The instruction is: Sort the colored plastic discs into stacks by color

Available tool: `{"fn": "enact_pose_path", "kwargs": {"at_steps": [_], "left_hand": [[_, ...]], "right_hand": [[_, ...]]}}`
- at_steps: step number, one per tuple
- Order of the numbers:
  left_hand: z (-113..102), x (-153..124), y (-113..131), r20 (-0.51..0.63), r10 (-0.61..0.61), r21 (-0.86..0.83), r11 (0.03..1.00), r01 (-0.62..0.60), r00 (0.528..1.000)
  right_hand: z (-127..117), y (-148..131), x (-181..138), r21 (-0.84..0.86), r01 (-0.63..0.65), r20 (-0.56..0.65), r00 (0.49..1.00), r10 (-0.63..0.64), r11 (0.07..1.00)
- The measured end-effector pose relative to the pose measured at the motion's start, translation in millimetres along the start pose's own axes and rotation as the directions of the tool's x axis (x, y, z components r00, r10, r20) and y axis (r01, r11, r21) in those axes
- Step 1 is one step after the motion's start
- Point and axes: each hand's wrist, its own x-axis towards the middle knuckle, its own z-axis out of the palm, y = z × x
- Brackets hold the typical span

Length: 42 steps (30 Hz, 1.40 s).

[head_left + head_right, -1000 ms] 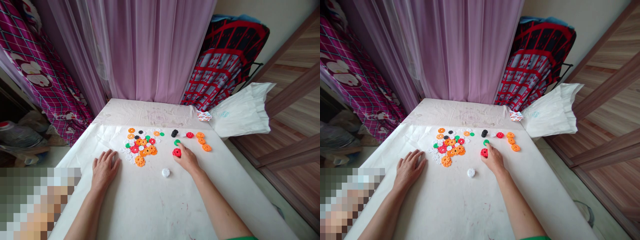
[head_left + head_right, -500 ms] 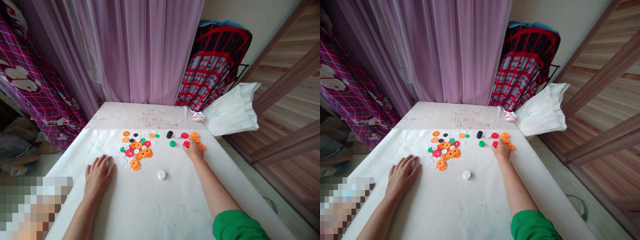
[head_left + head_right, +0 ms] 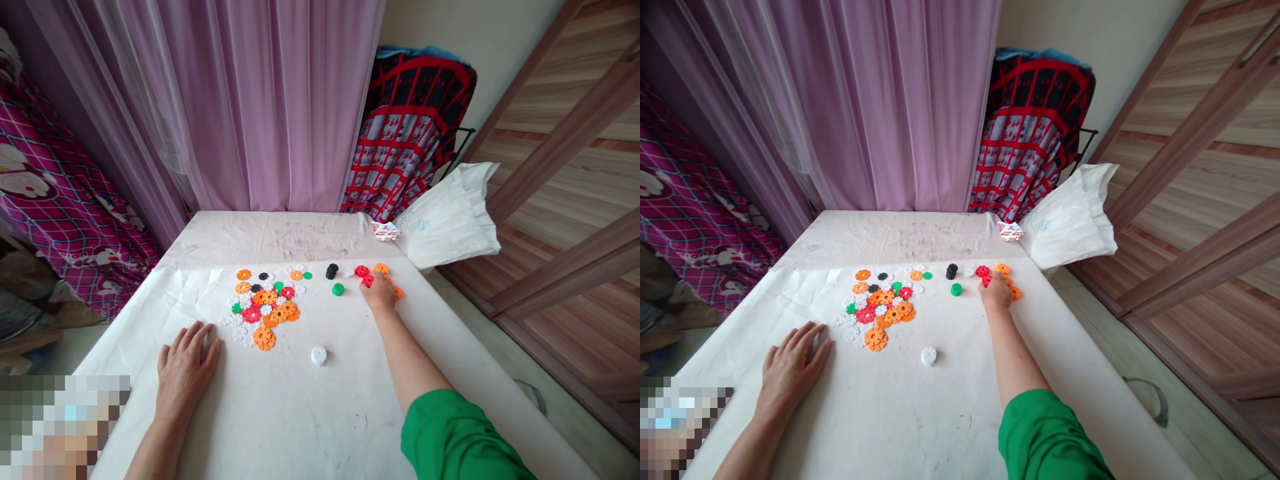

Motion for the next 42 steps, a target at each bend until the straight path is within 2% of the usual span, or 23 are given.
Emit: {"fn": "enact_pose_path", "kwargs": {"at_steps": [7,19,27,30,34,38,42], "left_hand": [[0.6,0.6,0.8,0.003,-0.004,-0.008,1.000,0.004,1.000],[-0.7,0.9,0.6,-0.002,0.008,0.001,1.000,-0.008,1.000],[-1.8,2.0,1.7,0.005,0.008,0.010,1.000,-0.008,1.000],[-2.4,1.3,2.3,0.004,0.002,0.007,1.000,-0.002,1.000],[-2.1,0.6,1.6,-0.008,0.018,-0.008,1.000,-0.018,1.000],[0.0,0.0,0.9,-0.012,0.009,-0.013,1.000,-0.009,1.000],[1.8,-1.9,1.7,-0.027,0.010,-0.010,1.000,-0.010,1.000]], "right_hand": [[3.3,7.6,-6.7,0.079,0.023,-0.053,0.998,-0.019,0.997],[7.6,7.9,0.9,0.116,-0.041,-0.041,0.998,0.046,0.992],[7.7,11.0,2.8,0.198,-0.034,-0.070,0.996,0.049,0.980],[7.5,16.3,-6.1,0.247,-0.027,-0.092,0.994,0.051,0.969],[13.0,28.0,-36.0,0.310,-0.008,-0.121,0.991,0.048,0.951],[21.5,36.3,-64.9,0.422,0.097,-0.168,0.985,-0.028,0.901],[23.0,28.5,-75.9,0.483,0.187,-0.030,0.980,-0.197,0.856]]}}
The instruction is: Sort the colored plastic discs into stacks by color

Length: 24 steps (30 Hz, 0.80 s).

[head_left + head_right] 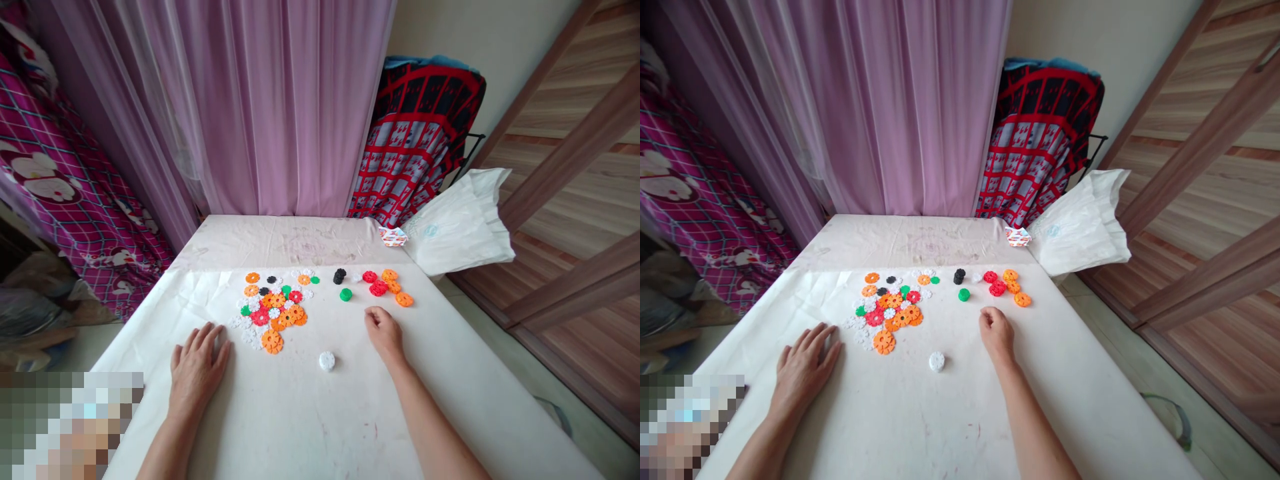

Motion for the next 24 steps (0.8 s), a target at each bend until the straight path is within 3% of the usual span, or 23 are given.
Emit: {"fn": "enact_pose_path", "kwargs": {"at_steps": [3,6,10,13,16,19,22,24], "left_hand": [[-0.5,-1.4,1.4,0.002,-0.003,0.002,1.000,0.003,1.000],[-2.4,-2.2,3.4,0.010,-0.013,0.005,1.000,0.013,1.000],[-3.9,-2.8,5.6,0.018,-0.018,-0.004,1.000,0.018,1.000],[-3.2,-3.4,6.1,0.008,-0.016,-0.026,1.000,0.017,1.000],[-2.0,-3.9,5.6,-0.003,-0.007,-0.045,0.999,0.007,1.000],[-0.5,-3.7,4.8,0.003,0.002,-0.051,0.999,-0.002,1.000],[1.4,-2.5,3.9,-0.005,0.005,-0.059,0.998,-0.005,1.000],[2.6,-1.8,3.3,-0.007,0.005,-0.066,0.998,-0.006,1.000]], "right_hand": [[8.0,-21.3,-1.5,0.036,0.131,0.185,0.973,-0.136,0.991],[21.2,-52.0,-4.5,0.020,0.322,0.317,0.896,-0.311,0.947],[44.4,-92.8,-2.2,-0.038,0.524,0.385,0.794,-0.471,0.851],[63.2,-116.9,11.4,-0.142,0.532,0.346,0.817,-0.462,0.835],[82.8,-134.8,30.7,-0.261,0.426,0.320,0.885,-0.339,0.866],[102.5,-148.4,45.5,-0.324,0.331,0.331,0.917,-0.221,0.887],[120.0,-160.1,48.8,-0.338,0.310,0.350,0.918,-0.187,0.889],[128.8,-166.4,44.2,-0.321,0.401,0.403,0.878,-0.260,0.858]]}}
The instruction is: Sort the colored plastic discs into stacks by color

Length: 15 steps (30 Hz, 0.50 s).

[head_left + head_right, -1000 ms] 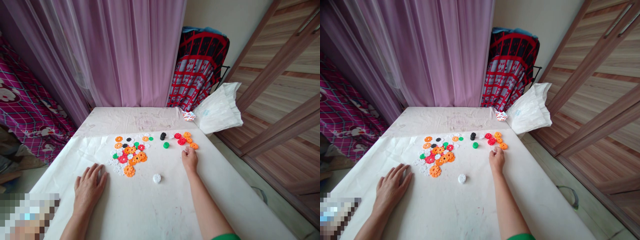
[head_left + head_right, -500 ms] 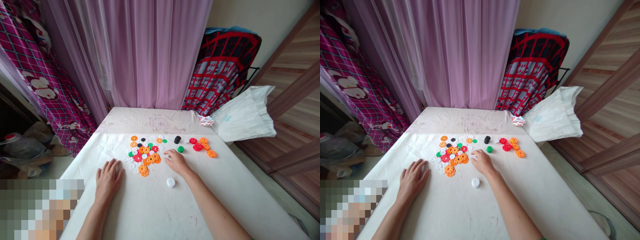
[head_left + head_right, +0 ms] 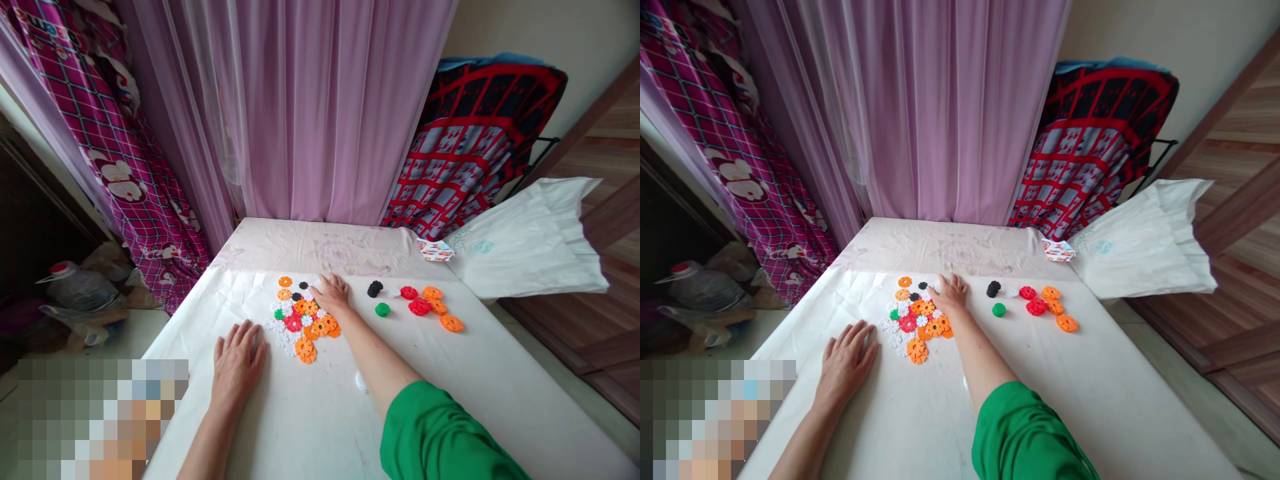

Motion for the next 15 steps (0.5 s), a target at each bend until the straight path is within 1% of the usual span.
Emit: {"fn": "enact_pose_path", "kwargs": {"at_steps": [2,4,6,9,11,14,15], "left_hand": [[0.9,0.3,-0.5,-0.003,0.004,-0.008,1.000,-0.004,1.000],[1.6,0.1,-0.9,-0.007,0.006,-0.014,1.000,-0.006,1.000],[2.5,-0.2,-1.0,-0.010,0.007,-0.019,1.000,-0.007,1.000],[4.2,-0.4,-0.7,-0.016,0.010,-0.031,0.999,-0.010,1.000],[5.2,-0.2,-0.3,-0.019,0.023,-0.038,0.999,-0.024,1.000],[5.9,0.2,-0.2,-0.011,0.038,-0.044,0.998,-0.039,0.999],[5.9,0.3,-0.4,-0.008,0.038,-0.045,0.998,-0.039,0.999]], "right_hand": [[5.4,-7.9,-5.1,-0.016,0.146,0.038,0.989,-0.146,0.989],[9.6,-11.6,-15.5,-0.012,0.271,0.051,0.961,-0.270,0.963],[11.1,-11.2,-27.7,0.002,0.357,0.058,0.932,-0.357,0.934],[5.5,-11.4,-37.3,0.051,0.463,0.108,0.878,-0.466,0.885],[-2.0,-19.1,-31.7,0.075,0.481,0.098,0.868,-0.487,0.873],[-11.2,-44.7,-7.5,0.049,0.430,0.057,0.900,-0.433,0.901],[-12.0,-54.7,1.7,0.033,0.411,0.079,0.908,-0.412,0.911]]}}
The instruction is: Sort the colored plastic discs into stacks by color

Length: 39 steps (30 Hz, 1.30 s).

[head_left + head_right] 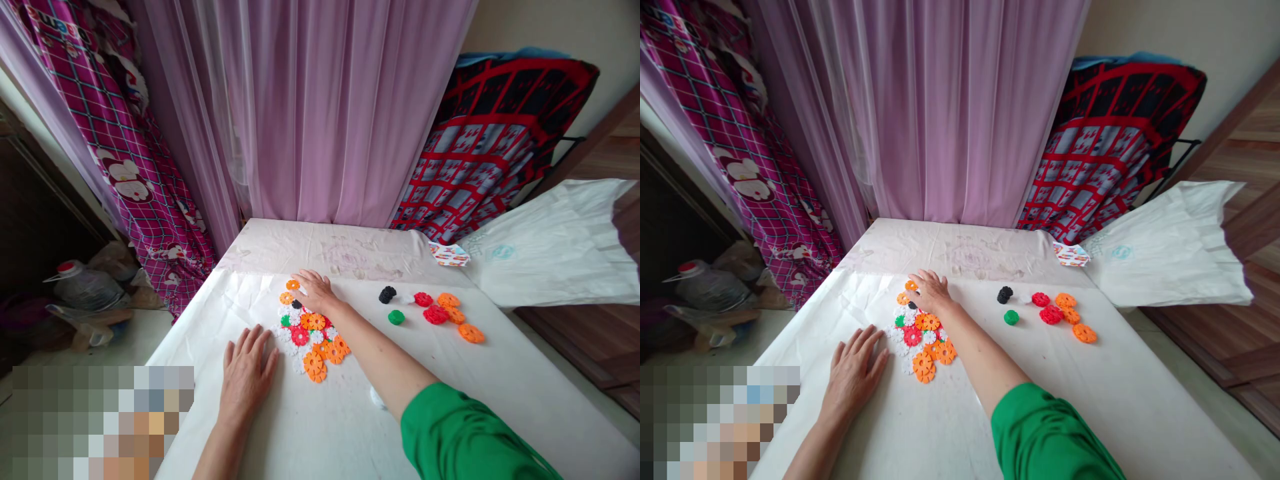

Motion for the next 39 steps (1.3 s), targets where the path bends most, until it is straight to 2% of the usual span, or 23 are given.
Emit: {"fn": "enact_pose_path", "kwargs": {"at_steps": [3,5,10,14,17,20,22,23,26,28,33,39], "left_hand": [[0.1,0.2,-1.2,0.003,0.000,-0.004,1.000,0.000,1.000],[0.9,0.2,-2.1,0.001,0.001,-0.002,1.000,-0.001,1.000],[4.9,-0.9,-2.6,-0.003,0.034,0.024,0.999,-0.034,0.999],[7.5,-1.5,-0.9,0.009,0.104,0.040,0.994,-0.105,0.995],[8.1,-1.3,0.6,0.038,0.149,0.058,0.987,-0.152,0.988],[8.4,-1.9,2.7,0.069,0.214,0.076,0.973,-0.219,0.974],[8.9,-2.8,4.6,0.097,0.266,0.083,0.958,-0.274,0.959],[9.2,-3.3,5.6,0.105,0.286,0.087,0.951,-0.296,0.952],[10.2,-4.0,7.8,0.103,0.313,0.104,0.941,-0.323,0.944],[10.6,-3.8,8.1,0.105,0.308,0.117,0.940,-0.320,0.945],[9.4,-4.0,7.9,0.105,0.289,0.144,0.942,-0.302,0.952],[7.0,-8.7,12.7,0.091,0.266,0.152,0.949,-0.277,0.960]], "right_hand": [[4.4,-12.8,26.6,-0.041,-0.021,0.115,0.993,0.025,0.999],[12.5,-16.1,27.6,-0.061,0.023,0.156,0.988,-0.013,0.998],[24.4,-13.4,-19.3,-0.044,0.181,0.147,0.974,-0.173,0.983],[8.4,-8.2,-59.5,0.060,0.228,0.179,0.955,-0.235,0.972],[-16.0,9.3,-86.1,0.188,0.177,0.057,0.980,-0.191,0.966],[-34.9,39.2,-128.1,0.305,0.041,-0.154,0.988,0.007,0.951],[-36.3,57.4,-165.0,0.380,-0.072,-0.185,0.971,0.152,0.922],[-33.1,63.8,-183.8,0.404,-0.096,-0.169,0.969,0.178,0.910],[-12.3,69.3,-228.5,0.400,-0.085,-0.111,0.984,0.141,0.912],[5.0,65.2,-242.6,0.339,-0.037,-0.152,0.984,0.094,0.940],[35.1,60.1,-240.6,0.168,0.073,-0.303,0.953,-0.019,0.983],[46.9,70.3,-237.8,0.097,0.151,-0.412,0.906,-0.098,0.984]]}}
